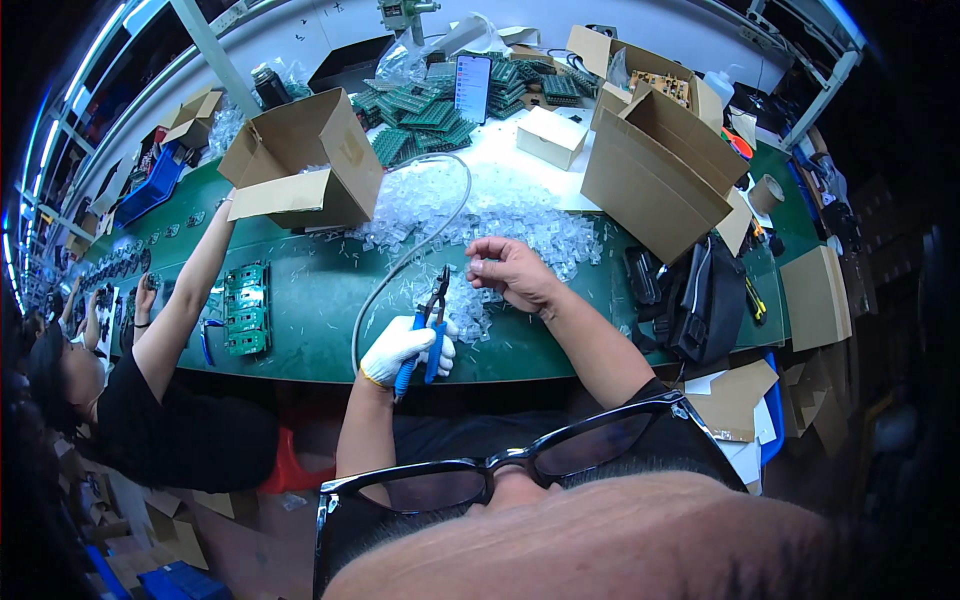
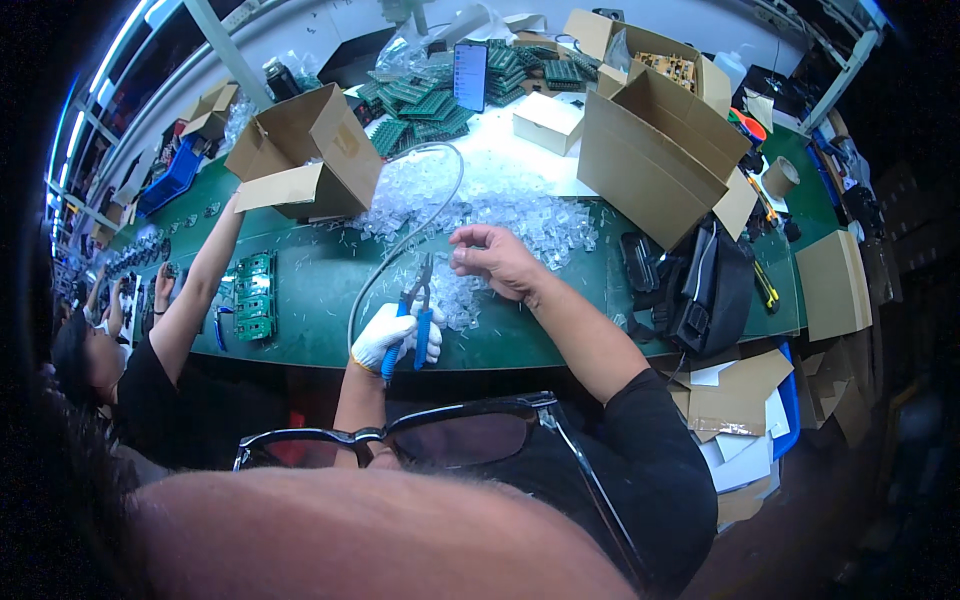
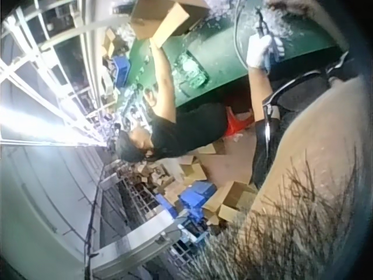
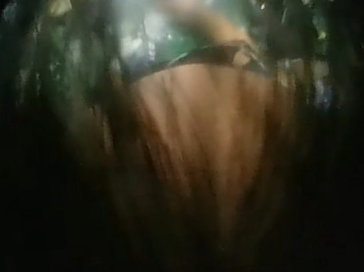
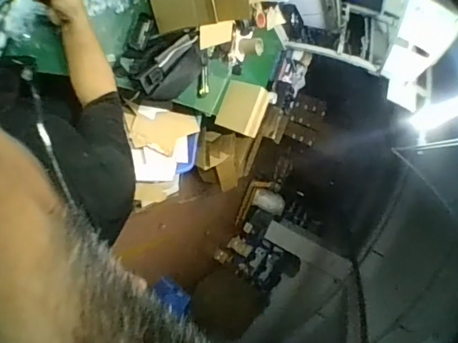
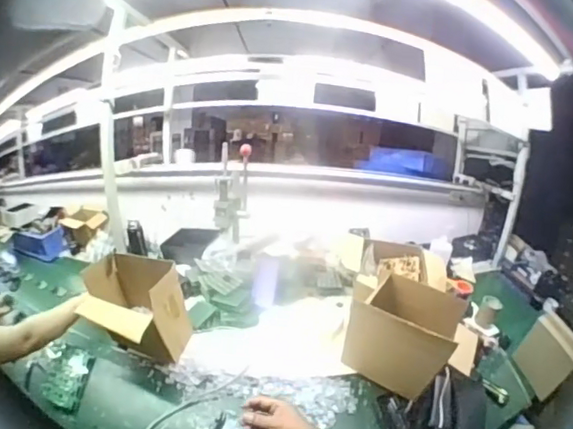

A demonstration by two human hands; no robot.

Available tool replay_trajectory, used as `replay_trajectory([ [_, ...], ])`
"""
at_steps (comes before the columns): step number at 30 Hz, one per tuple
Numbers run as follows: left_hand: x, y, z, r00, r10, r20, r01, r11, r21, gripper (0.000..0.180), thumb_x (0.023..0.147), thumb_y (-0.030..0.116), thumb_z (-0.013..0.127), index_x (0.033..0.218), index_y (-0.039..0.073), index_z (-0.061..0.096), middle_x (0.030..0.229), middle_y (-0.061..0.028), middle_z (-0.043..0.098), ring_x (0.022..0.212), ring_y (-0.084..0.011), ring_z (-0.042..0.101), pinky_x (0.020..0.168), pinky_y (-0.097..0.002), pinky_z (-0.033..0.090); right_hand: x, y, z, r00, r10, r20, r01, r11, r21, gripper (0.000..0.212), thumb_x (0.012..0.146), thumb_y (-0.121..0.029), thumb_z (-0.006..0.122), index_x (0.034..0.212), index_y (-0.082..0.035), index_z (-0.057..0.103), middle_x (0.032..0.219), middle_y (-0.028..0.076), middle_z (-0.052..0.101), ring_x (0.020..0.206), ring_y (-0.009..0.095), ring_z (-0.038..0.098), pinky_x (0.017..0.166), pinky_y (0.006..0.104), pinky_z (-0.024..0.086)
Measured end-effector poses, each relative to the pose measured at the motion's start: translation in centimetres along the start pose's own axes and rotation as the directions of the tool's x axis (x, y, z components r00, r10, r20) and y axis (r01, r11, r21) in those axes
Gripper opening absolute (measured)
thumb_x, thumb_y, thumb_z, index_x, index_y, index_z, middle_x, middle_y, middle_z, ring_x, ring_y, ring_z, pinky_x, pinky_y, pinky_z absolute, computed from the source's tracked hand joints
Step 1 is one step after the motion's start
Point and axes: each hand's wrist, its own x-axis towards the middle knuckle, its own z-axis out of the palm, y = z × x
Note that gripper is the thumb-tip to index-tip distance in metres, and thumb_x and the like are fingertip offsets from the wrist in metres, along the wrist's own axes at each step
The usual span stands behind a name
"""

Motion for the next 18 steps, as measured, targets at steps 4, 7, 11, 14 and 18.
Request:
replay_trajectory([
  [4, 0.05, -0.24, -0.37, 1.000, 0.004, 0.012, -0.004, 1.000, -0.025, 0.064, 0.091, 0.040, 0.082, 0.129, -0.009, 0.066, 0.097, -0.0152, 0.076, 0.081, -0.0242, 0.075, 0.076, -0.0402, 0.065, -0.24, 0.11, 0.62, 0.997, 0.050, 0.052, -0.055, 0.994, 0.097, 0.023, 0.103, -0.007, 0.070, 0.125, 0.000, 0.067, 0.108, 0.009, 0.071, 0.098, 0.019, 0.073, 0.089, 0.0317, 0.062],
  [7, 0.21, -0.26, -0.42, 1.000, 0.003, 0.026, -0.002, 0.999, -0.033, 0.066, 0.091, 0.041, 0.083, 0.129, -0.010, 0.065, 0.097, -0.0157, 0.076, 0.081, -0.0250, 0.076, 0.076, -0.0406, 0.065, -0.18, 0.27, 0.42, 0.997, 0.058, 0.060, -0.064, 0.992, 0.107, 0.021, 0.105, -0.008, 0.067, 0.125, 0.000, 0.067, 0.107, 0.009, 0.071, 0.097, 0.019, 0.072, 0.089, 0.0314, 0.061],
  [11, 0.36, 0.03, -0.42, 0.999, -0.032, 0.031, 0.032, 0.999, -0.009, 0.075, 0.087, 0.047, 0.087, 0.131, -0.009, 0.061, 0.099, -0.0161, 0.074, 0.085, -0.0282, 0.075, 0.078, -0.0428, 0.064, 0.18, 0.83, -0.19, 0.994, 0.066, 0.091, -0.076, 0.991, 0.109, 0.020, 0.107, -0.009, 0.066, 0.125, -0.002, 0.067, 0.105, 0.008, 0.071, 0.095, 0.017, 0.071, 0.083, 0.0312, 0.059],
  [14, 0.40, -0.03, -0.55, 0.999, -0.029, 0.035, 0.029, 1.000, -0.003, 0.076, 0.087, 0.048, 0.087, 0.130, -0.009, 0.062, 0.099, -0.0160, 0.074, 0.085, -0.0282, 0.075, 0.078, -0.0427, 0.064, 0.23, 0.92, 0.15, 0.997, 0.023, 0.069, -0.031, 0.993, 0.114, 0.018, 0.105, -0.009, 0.069, 0.122, -0.004, 0.067, 0.105, 0.006, 0.070, 0.094, 0.016, 0.071, 0.080, 0.0312, 0.058],
  [18, 0.23, 0.10, -0.20, 0.999, -0.026, 0.020, 0.026, 1.000, -0.001, 0.076, 0.087, 0.048, 0.086, 0.130, -0.009, 0.062, 0.098, -0.0159, 0.074, 0.084, -0.0275, 0.075, 0.078, -0.0423, 0.064, 0.15, 0.71, 0.49, 0.999, 0.005, 0.048, -0.010, 0.994, 0.106, 0.016, 0.102, -0.010, 0.074, 0.115, -0.005, 0.067, 0.103, 0.004, 0.072, 0.093, 0.016, 0.072, 0.079, 0.0310, 0.059],
])
